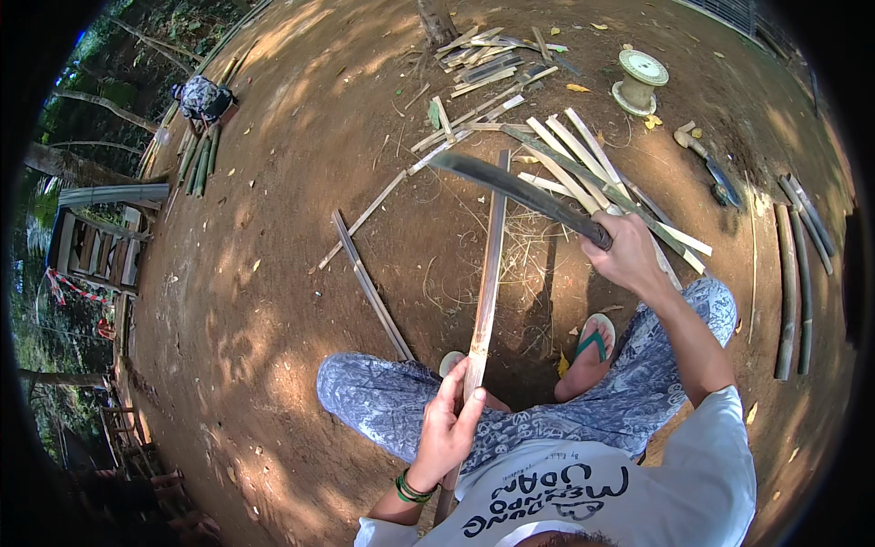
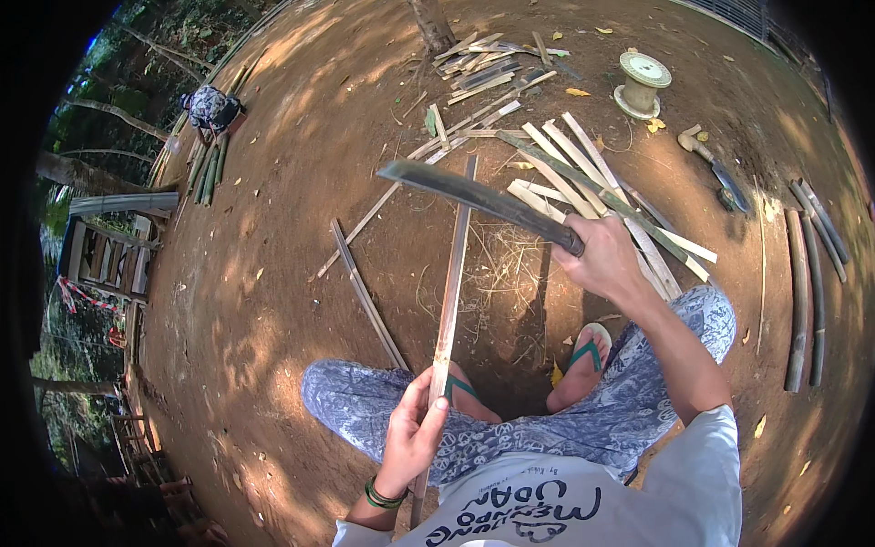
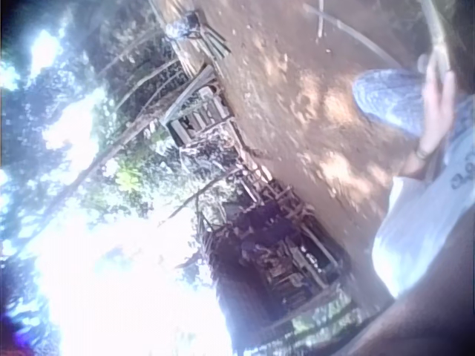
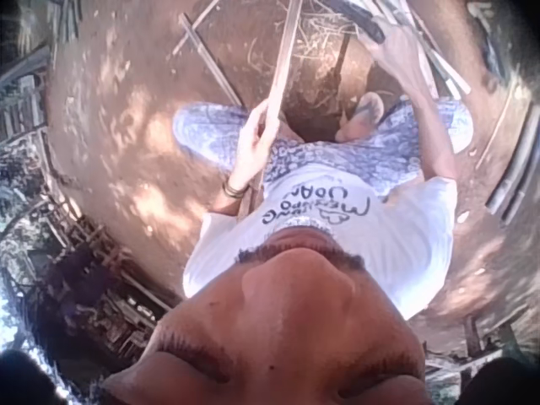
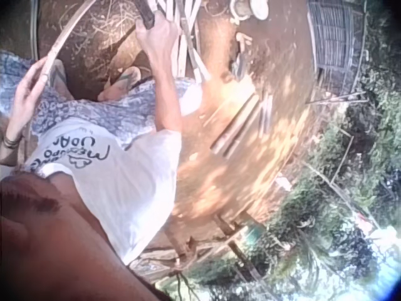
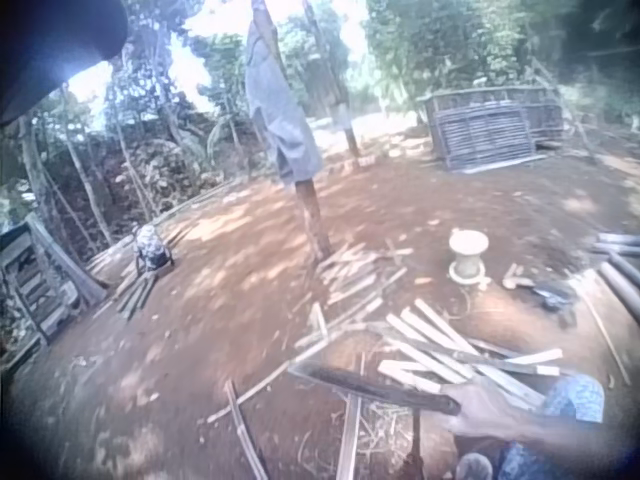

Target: The person sits on the ground and uses a machete to shave thin strips of bamboo. They hold the bamboo in their left hand and repeatedly strike the blade against the wood to remove the outer layer, creating long, thin slivers.

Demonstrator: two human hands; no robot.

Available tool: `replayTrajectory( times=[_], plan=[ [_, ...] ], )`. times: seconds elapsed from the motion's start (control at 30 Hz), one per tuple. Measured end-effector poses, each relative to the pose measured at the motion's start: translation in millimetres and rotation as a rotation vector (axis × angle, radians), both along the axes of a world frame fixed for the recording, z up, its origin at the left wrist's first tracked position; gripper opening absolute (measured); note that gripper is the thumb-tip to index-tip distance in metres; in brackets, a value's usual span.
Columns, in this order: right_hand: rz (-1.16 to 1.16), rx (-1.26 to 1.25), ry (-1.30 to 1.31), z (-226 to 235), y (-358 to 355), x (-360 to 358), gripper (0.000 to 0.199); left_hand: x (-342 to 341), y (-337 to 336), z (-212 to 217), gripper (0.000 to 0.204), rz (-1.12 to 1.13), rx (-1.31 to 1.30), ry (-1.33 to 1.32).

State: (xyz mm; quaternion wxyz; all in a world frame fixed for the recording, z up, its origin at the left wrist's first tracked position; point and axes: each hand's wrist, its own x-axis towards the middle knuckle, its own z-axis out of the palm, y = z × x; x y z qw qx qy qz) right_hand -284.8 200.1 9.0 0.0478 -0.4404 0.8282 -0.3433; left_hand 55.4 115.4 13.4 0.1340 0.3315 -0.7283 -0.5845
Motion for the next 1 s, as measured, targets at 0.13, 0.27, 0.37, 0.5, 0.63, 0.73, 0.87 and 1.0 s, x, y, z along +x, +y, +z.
replayTrajectory(
  times=[0.13, 0.27, 0.37, 0.5, 0.63, 0.73, 0.87, 1.0],
  plan=[
    [0.307, 0.021, 0.015, -33.1, 8.8, 56.3, 0.029, -30.3, -5.4, 18.0, 0.042, -0.012, 0.020, 0.039],
    [0.416, -0.054, 0.092, -25.5, 10.7, 85.1, 0.033, -37.0, -8.8, 14.8, 0.037, -0.040, -0.152, 0.047],
    [0.432, -0.057, 0.078, -27.9, 7.1, 77.7, 0.034, -37.3, -10.4, 15.9, 0.037, -0.066, -0.186, 0.017],
    [0.470, -0.055, 0.080, -22.7, 4.4, 71.3, 0.035, -32.9, -9.8, 13.1, 0.036, -0.047, -0.199, 0.050],
    [0.492, -0.054, 0.094, -25.4, 0.9, 66.2, 0.036, -28.1, -10.4, 13.1, 0.037, -0.049, -0.099, 0.040],
    [0.485, -0.063, 0.120, -25.7, -0.9, 65.2, 0.037, -23.5, -12.7, 10.8, 0.039, -0.051, -0.028, 0.023],
    [0.473, -0.039, 0.169, -22.8, -1.4, 60.5, 0.034, -21.6, -9.8, 17.8, 0.041, -0.010, 0.295, 0.021],
    [0.064, 0.125, 0.109, -25.5, -8.6, 7.4, 0.023, 2.8, 7.5, 17.4, 0.045, -0.039, 0.403, 0.054]
  ],
)
